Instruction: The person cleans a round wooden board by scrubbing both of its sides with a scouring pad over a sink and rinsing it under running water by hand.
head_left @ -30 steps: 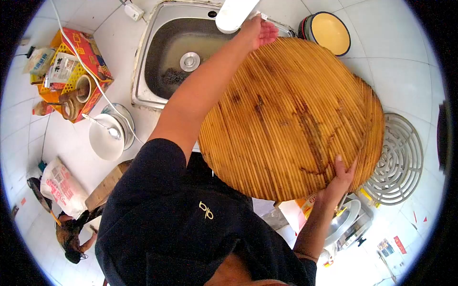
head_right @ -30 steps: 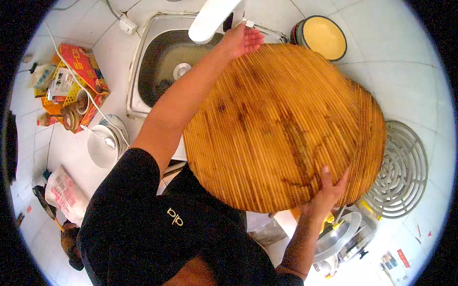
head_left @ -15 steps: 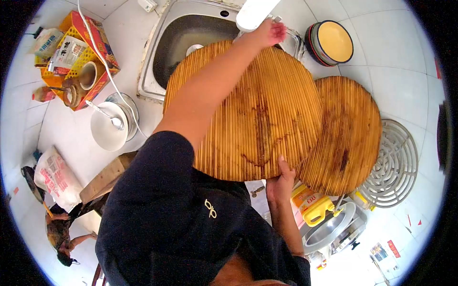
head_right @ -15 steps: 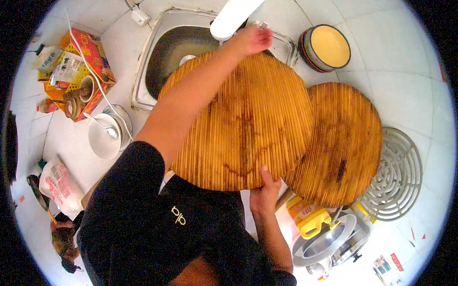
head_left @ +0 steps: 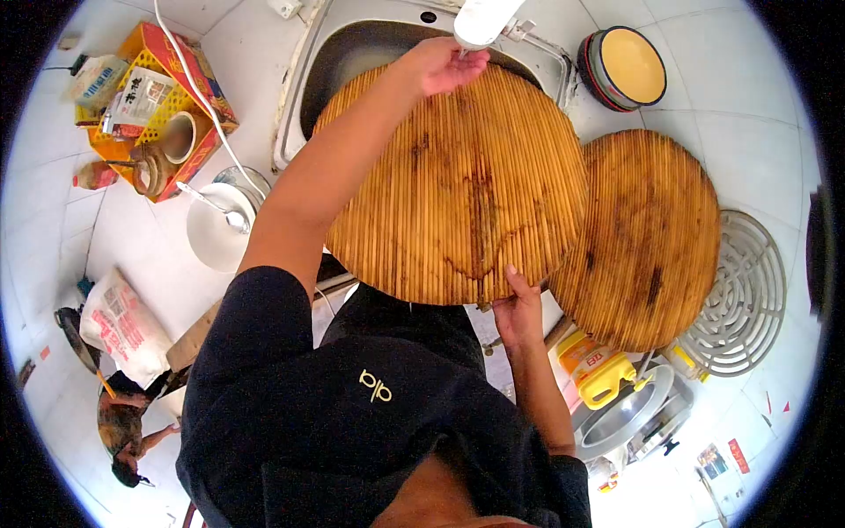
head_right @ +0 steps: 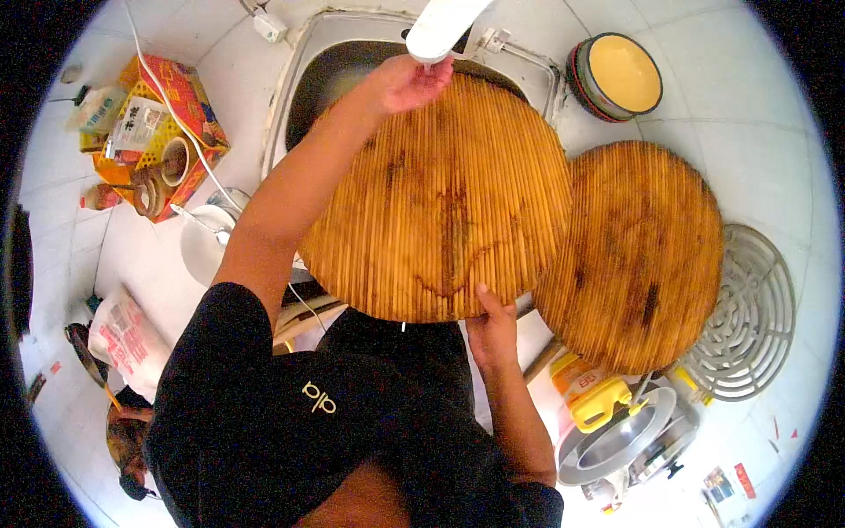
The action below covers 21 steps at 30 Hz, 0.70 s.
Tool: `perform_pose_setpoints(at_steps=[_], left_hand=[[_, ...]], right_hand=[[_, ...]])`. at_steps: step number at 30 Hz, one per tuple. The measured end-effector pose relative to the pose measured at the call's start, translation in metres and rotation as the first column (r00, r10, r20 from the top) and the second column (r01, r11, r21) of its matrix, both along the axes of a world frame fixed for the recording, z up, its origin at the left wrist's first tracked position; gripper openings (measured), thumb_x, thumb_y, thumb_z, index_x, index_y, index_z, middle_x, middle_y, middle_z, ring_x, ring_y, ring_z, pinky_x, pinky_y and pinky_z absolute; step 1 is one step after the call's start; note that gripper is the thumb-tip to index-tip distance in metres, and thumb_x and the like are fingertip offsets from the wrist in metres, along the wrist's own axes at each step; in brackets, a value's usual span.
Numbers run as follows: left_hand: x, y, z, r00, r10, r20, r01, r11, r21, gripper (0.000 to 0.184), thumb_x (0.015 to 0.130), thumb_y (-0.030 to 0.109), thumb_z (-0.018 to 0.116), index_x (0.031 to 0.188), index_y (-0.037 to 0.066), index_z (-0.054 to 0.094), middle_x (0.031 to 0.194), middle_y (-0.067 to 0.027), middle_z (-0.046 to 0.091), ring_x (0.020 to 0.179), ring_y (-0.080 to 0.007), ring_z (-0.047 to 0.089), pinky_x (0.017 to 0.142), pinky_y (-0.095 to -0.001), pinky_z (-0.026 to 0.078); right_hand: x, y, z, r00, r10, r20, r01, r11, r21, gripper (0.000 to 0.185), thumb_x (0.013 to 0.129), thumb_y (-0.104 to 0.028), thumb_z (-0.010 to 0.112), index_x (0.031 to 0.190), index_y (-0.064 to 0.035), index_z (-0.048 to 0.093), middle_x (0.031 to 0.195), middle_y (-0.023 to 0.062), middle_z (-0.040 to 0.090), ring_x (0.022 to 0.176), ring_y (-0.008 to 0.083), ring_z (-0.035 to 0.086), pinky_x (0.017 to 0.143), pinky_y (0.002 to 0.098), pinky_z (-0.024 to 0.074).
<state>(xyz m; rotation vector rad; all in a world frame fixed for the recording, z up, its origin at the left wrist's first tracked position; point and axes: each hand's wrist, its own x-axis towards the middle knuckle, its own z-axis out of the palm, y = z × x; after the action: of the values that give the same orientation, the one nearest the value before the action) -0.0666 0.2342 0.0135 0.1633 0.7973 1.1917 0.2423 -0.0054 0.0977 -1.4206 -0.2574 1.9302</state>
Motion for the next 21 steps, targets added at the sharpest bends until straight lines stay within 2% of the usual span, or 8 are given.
perform_pose_setpoints(at_steps=[2, 4, 8, 11, 12, 15, 18, 21], left_hand=[[0.000, 0.005, -0.012, 1.000, 0.018, 0.017, -0.018, 1.000, -0.009, 0.027, 0.099, 0.018, 0.045, 0.109, -0.004, 0.056, 0.107, -0.0172, 0.063, 0.102, -0.0283, 0.062, 0.092, -0.0391, 0.053], [0.013, 0.002, 0.005, 1.000, -0.001, -0.021, 0.000, 1.000, -0.023, 0.031, 0.099, 0.018, 0.045, 0.116, -0.006, 0.052, 0.115, -0.0190, 0.060, 0.109, -0.0305, 0.059, 0.097, -0.0399, 0.050], [0.053, 0.029, 0.001, 0.995, 0.105, 0.003, -0.105, 0.994, 0.028, 0.041, 0.100, 0.020, 0.043, 0.129, -0.009, 0.042, 0.126, -0.0227, 0.053, 0.118, -0.0344, 0.053, 0.106, -0.0406, 0.041], [0.084, 0.053, 0.027, 0.984, 0.178, -0.023, -0.177, 0.984, 0.020, 0.046, 0.101, 0.022, 0.041, 0.131, -0.012, 0.038, 0.131, -0.0243, 0.050, 0.121, -0.0355, 0.051, 0.108, -0.0408, 0.038], [0.089, 0.062, 0.024, 0.984, 0.180, -0.011, -0.179, 0.981, 0.076, 0.045, 0.100, 0.023, 0.042, 0.127, -0.013, 0.040, 0.129, -0.0238, 0.051, 0.120, -0.0345, 0.051, 0.106, -0.0429, 0.041], [0.100, 0.089, 0.017, 0.942, 0.336, -0.007, -0.336, 0.941, -0.033, 0.034, 0.100, 0.026, 0.044, 0.110, -0.006, 0.051, 0.106, -0.0186, 0.061, 0.098, -0.0292, 0.062, 0.090, -0.0436, 0.052], [0.104, 0.104, 0.012, 0.903, 0.388, -0.188, -0.408, 0.909, -0.082, 0.030, 0.099, 0.030, 0.046, 0.089, 0.003, 0.053, 0.078, -0.0095, 0.060, 0.067, -0.0216, 0.061, 0.066, -0.0409, 0.056], [0.102, 0.108, 0.012, 0.925, 0.363, -0.110, -0.376, 0.916, -0.136, 0.033, 0.098, 0.034, 0.049, 0.079, 0.007, 0.051, 0.063, -0.0030, 0.052, 0.052, -0.0160, 0.051, 0.052, -0.0377, 0.051]], right_hand=[[0.002, -0.001, -0.003, 1.000, 0.013, -0.014, -0.013, 1.000, 0.005, 0.051, 0.089, -0.007, 0.059, 0.136, -0.0100, 0.040, 0.131, 0.0069, 0.052, 0.121, 0.0250, 0.051, 0.096, 0.0482, 0.0460], [0.003, -0.002, -0.004, 1.000, 0.018, -0.007, -0.018, 1.000, 0.016, 0.051, 0.089, -0.007, 0.060, 0.136, -0.0101, 0.041, 0.130, 0.0068, 0.053, 0.120, 0.0253, 0.052, 0.096, 0.0483, 0.0463], [0.008, -0.005, -0.015, 1.000, -0.002, 0.007, 0.002, 1.000, -0.004, 0.049, 0.088, -0.007, 0.060, 0.134, -0.0089, 0.043, 0.128, 0.0068, 0.055, 0.116, 0.0258, 0.055, 0.095, 0.0476, 0.0473], [0.004, -0.003, -0.007, 0.999, 0.000, 0.041, -0.001, 1.000, 0.012, 0.049, 0.088, -0.007, 0.060, 0.134, -0.0074, 0.043, 0.127, 0.0070, 0.055, 0.115, 0.0252, 0.056, 0.094, 0.0467, 0.0482], [0.004, -0.002, -0.006, 1.000, 0.010, 0.015, -0.010, 1.000, 0.007, 0.048, 0.088, -0.007, 0.060, 0.133, -0.0062, 0.043, 0.127, 0.0077, 0.055, 0.115, 0.0245, 0.056, 0.094, 0.0454, 0.0486], [0.004, -0.003, -0.005, 1.000, 0.004, 0.004, -0.004, 1.000, 0.003, 0.047, 0.088, -0.007, 0.061, 0.132, -0.0053, 0.044, 0.127, 0.0085, 0.056, 0.116, 0.0246, 0.056, 0.095, 0.0447, 0.0483], [0.005, -0.002, -0.007, 0.999, -0.005, -0.037, 0.004, 1.000, -0.011, 0.046, 0.088, -0.005, 0.061, 0.131, -0.0045, 0.044, 0.124, 0.0083, 0.056, 0.113, 0.0237, 0.056, 0.096, 0.0410, 0.0478], [0.007, -0.001, -0.006, 0.999, 0.005, -0.040, -0.006, 1.000, -0.022, 0.044, 0.089, -0.005, 0.060, 0.129, -0.0039, 0.045, 0.122, 0.0079, 0.057, 0.111, 0.0229, 0.057, 0.093, 0.0388, 0.0490]])
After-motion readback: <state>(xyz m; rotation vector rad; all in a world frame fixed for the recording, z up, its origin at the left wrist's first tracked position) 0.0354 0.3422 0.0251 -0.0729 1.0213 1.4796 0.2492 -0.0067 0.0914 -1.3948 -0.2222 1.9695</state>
